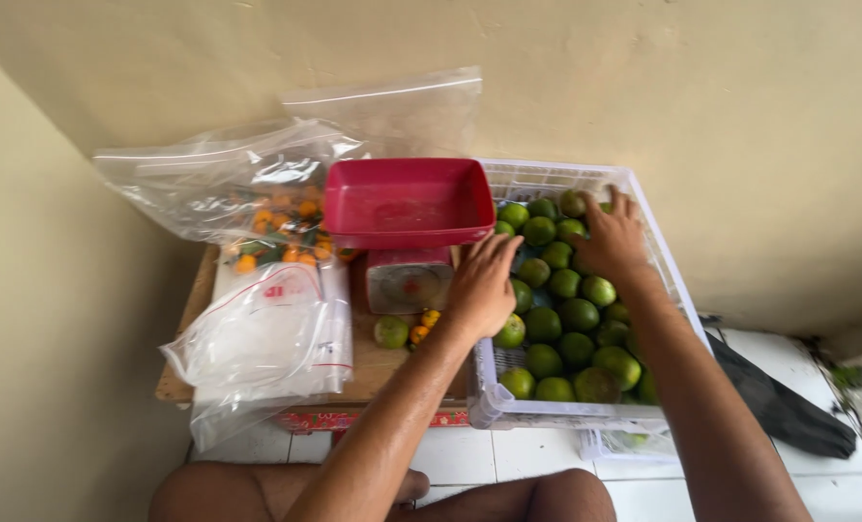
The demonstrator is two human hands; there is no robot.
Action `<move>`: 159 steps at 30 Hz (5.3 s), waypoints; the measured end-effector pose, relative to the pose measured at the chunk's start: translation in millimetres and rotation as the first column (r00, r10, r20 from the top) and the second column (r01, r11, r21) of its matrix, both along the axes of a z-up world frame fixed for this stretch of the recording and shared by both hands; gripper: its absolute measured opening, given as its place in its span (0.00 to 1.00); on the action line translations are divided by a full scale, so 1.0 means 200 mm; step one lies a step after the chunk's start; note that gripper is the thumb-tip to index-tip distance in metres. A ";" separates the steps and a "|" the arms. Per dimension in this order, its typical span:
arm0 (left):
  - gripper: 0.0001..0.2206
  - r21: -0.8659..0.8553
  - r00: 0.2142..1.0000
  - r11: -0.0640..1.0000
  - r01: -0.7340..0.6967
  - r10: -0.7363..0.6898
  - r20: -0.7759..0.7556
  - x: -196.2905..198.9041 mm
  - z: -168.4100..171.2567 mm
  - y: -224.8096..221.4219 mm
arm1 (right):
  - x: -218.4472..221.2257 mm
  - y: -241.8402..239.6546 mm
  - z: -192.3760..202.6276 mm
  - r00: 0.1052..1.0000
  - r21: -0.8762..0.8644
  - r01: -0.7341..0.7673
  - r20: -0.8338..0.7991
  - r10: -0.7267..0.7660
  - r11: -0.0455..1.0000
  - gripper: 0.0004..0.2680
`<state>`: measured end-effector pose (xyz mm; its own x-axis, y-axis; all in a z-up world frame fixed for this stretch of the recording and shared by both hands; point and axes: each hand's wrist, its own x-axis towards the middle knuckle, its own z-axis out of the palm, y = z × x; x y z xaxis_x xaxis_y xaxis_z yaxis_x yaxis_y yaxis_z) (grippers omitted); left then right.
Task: Weighing limes by placing them one by one into a bowl on a scale and preparing them for packing.
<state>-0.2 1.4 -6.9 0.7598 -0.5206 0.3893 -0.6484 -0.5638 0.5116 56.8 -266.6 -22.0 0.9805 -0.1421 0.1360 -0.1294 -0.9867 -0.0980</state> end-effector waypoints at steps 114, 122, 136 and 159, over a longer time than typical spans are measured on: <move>0.13 -0.292 0.916 0.920 -0.261 0.140 -0.377 0.03 -0.16 -0.08 | -0.87 0.06 0.08 0.980 0.073 -0.083 0.187 0.068 0.994 0.14; 0.13 -0.316 0.933 0.911 -0.264 0.158 -0.324 0.05 -0.21 -0.09 | -0.88 0.09 0.10 0.994 0.060 -0.026 0.108 0.020 0.998 0.14; 0.11 -0.273 0.906 0.930 -0.247 0.122 -0.405 0.02 -0.13 -0.06 | -0.89 0.12 0.13 0.989 0.042 -0.063 0.133 0.057 0.997 0.09; 0.10 -0.273 0.914 0.930 -0.244 0.126 -0.387 0.03 -0.15 -0.07 | -0.88 0.10 0.11 0.993 0.014 -0.048 0.110 0.046 0.999 0.10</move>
